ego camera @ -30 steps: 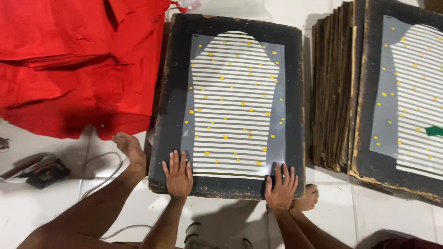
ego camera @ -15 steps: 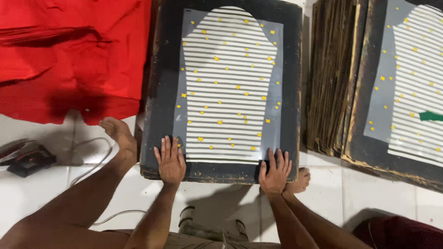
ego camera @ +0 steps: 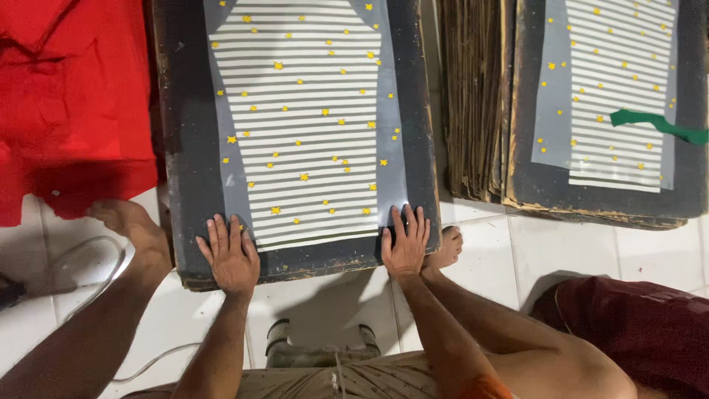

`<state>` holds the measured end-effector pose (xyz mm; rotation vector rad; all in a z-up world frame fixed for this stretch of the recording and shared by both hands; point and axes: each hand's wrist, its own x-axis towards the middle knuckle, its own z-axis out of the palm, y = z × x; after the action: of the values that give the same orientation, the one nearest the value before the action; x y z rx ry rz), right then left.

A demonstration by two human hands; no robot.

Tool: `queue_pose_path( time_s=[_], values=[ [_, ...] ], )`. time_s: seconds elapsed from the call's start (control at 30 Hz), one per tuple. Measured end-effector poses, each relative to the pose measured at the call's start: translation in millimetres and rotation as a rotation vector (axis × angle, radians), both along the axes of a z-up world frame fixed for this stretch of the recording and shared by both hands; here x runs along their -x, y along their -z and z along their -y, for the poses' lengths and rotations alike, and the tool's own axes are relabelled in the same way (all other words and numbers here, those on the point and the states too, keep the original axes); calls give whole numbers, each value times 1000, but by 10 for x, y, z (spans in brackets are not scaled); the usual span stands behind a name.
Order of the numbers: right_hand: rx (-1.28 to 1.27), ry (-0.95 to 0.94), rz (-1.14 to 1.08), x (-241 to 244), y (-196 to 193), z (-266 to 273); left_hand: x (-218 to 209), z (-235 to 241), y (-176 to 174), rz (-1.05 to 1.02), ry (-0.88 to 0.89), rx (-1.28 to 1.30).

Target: The person places a transparent sheet with a star pattern onto a striped t-shirt laid on a board. They then use an iron to press the sheet onto the shirt, moving the iron back and forth across the surface to apply heat.

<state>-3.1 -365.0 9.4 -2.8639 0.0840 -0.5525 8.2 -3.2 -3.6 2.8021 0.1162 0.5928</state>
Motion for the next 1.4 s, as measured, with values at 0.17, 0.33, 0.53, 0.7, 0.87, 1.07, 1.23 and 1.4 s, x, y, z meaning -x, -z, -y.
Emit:
queue_pose_path(
  time_s=[0.17,0.33,0.53,0.7,0.87,1.07,1.23,1.4],
  values=[
    [34,-16,-11,12,38,45,-5,2,-18,-24,-4,16],
    [10,-27,13,-11,5,-6,11,9,11,6,-34,21],
    [0,-24,13,-13,-23,-8,-16,24,-22,30,-17,29],
    [37,-19,31,4,-26,-13,-1,25,-11,54,-26,-4],
    [46,-9,34,-7,7,7,-9,31,29,61,-32,11],
    [37,-4,13,13,-6,-2,3,30,27,46,-46,-22],
    [32,-9,-1,21,-24,11,4,48,-32,24,-59,8],
    [20,-92,27,4,-58,107,17,-3,141,-46,-13,-21]
  ],
)
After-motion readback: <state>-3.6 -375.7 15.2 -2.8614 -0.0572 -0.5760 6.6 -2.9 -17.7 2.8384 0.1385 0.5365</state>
